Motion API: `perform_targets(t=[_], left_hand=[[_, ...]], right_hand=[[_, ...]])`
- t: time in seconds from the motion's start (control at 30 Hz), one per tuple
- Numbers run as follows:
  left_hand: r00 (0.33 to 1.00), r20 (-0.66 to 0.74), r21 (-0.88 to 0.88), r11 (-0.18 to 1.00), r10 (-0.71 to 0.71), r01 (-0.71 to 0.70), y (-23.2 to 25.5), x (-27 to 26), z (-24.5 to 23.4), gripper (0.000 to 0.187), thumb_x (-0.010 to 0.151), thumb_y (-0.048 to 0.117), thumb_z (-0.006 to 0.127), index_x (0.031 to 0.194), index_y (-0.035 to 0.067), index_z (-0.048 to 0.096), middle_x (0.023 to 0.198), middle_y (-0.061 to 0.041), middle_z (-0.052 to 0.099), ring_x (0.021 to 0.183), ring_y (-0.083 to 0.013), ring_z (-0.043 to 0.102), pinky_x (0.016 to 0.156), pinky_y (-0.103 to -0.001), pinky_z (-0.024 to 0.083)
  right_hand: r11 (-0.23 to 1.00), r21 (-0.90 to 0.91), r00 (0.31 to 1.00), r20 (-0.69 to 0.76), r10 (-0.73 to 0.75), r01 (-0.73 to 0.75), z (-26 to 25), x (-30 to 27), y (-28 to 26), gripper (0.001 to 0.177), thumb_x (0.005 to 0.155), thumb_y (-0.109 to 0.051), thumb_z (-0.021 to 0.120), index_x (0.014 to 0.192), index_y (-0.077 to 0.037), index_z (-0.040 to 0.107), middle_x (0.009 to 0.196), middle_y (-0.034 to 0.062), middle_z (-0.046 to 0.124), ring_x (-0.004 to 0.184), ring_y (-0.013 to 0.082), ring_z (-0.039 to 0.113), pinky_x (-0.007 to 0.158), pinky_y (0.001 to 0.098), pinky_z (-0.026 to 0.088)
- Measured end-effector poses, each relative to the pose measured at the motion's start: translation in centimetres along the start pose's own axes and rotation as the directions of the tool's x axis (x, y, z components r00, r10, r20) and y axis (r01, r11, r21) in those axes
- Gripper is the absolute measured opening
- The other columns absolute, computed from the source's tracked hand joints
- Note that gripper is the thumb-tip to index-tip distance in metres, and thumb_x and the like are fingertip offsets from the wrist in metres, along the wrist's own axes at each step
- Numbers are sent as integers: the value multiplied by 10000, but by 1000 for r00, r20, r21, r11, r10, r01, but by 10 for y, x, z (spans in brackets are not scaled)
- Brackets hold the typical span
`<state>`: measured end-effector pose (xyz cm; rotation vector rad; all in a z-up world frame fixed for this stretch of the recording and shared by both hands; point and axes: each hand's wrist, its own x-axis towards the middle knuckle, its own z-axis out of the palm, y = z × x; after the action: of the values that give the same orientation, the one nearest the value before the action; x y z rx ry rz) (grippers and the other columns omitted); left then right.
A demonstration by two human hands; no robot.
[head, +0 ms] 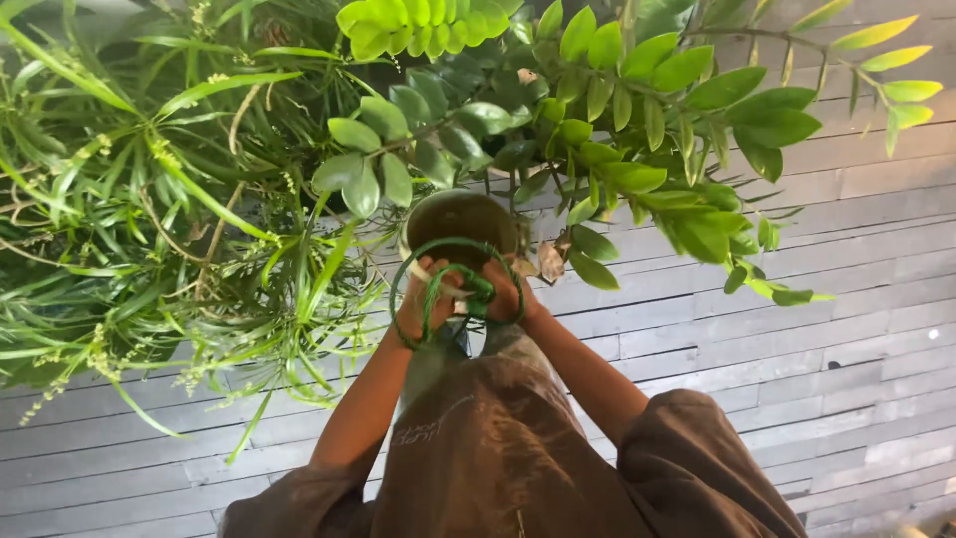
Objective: The person is watering the plants using a bucket and rope.
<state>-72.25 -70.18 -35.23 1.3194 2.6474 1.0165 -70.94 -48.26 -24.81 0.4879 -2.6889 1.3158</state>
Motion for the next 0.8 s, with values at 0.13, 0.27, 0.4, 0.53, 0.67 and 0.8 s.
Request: perform_targets(t=[0.13, 0.27, 0.4, 0.53, 0.67, 0.8], left_hand=[[998, -2, -38, 997, -67, 67, -20, 45, 37, 178, 888, 83, 613, 1059, 130, 632, 1050, -78, 683, 1043, -360, 663, 940, -583, 491], [989, 40, 159, 978, -141, 133, -42, 90, 77, 341, 797, 144, 694, 1135, 99, 682, 1057, -159, 699, 924, -391, 674, 792, -596, 488], [995, -25, -84, 992, -100, 98, -55, 145, 79, 378, 838, 143, 663, 1210, 74, 658, 1181, -174, 687, 1075, -391, 675, 914, -527, 529], [981, 108, 44, 987, -160, 156, -63, 180, 92, 347, 813, 185, 685, 1148, 96, 693, 1125, -153, 701, 1053, -372, 666, 918, -534, 522], [987, 109, 28, 993, -121, 119, -76, 189, 103, 304, 829, 186, 690, 1129, 138, 707, 1158, -139, 711, 1117, -354, 646, 960, -505, 501], [991, 70, 86, 990, -118, 112, -86, 191, 116, 404, 806, 121, 642, 1205, 144, 702, 1214, -138, 701, 1167, -346, 645, 1008, -484, 500]], right_hand=[[997, -50, 998, 5, 57, -56, -30, -2, 55, 325, 689, -274, 856, 831, -89, 630, 802, 129, 558, 773, 366, 592, 742, 472, 435], [989, 51, 988, -66, 142, -139, -17, 19, 109, 420, 698, -286, 896, 947, -83, 626, 901, 127, 589, 868, 328, 610, 813, 449, 462], [964, 153, 961, -139, 239, -217, -1, -47, 164, 524, 708, -299, 936, 1063, -78, 621, 1000, 123, 620, 962, 291, 629, 884, 425, 489], [968, 90, 950, -190, 249, -236, 23, -7, 222, 595, 702, -300, 940, 1157, -67, 636, 1100, 133, 655, 1053, 309, 633, 962, 442, 488], [975, 106, 964, -161, 211, -196, 5, 23, 210, 649, 771, -282, 887, 1308, -24, 628, 1278, 143, 668, 1218, 344, 620, 1097, 491, 443], [966, 130, 954, -178, 243, -222, -17, 38, 155, 652, 762, -282, 883, 1299, -23, 618, 1258, 143, 658, 1195, 344, 613, 1074, 488, 443]])
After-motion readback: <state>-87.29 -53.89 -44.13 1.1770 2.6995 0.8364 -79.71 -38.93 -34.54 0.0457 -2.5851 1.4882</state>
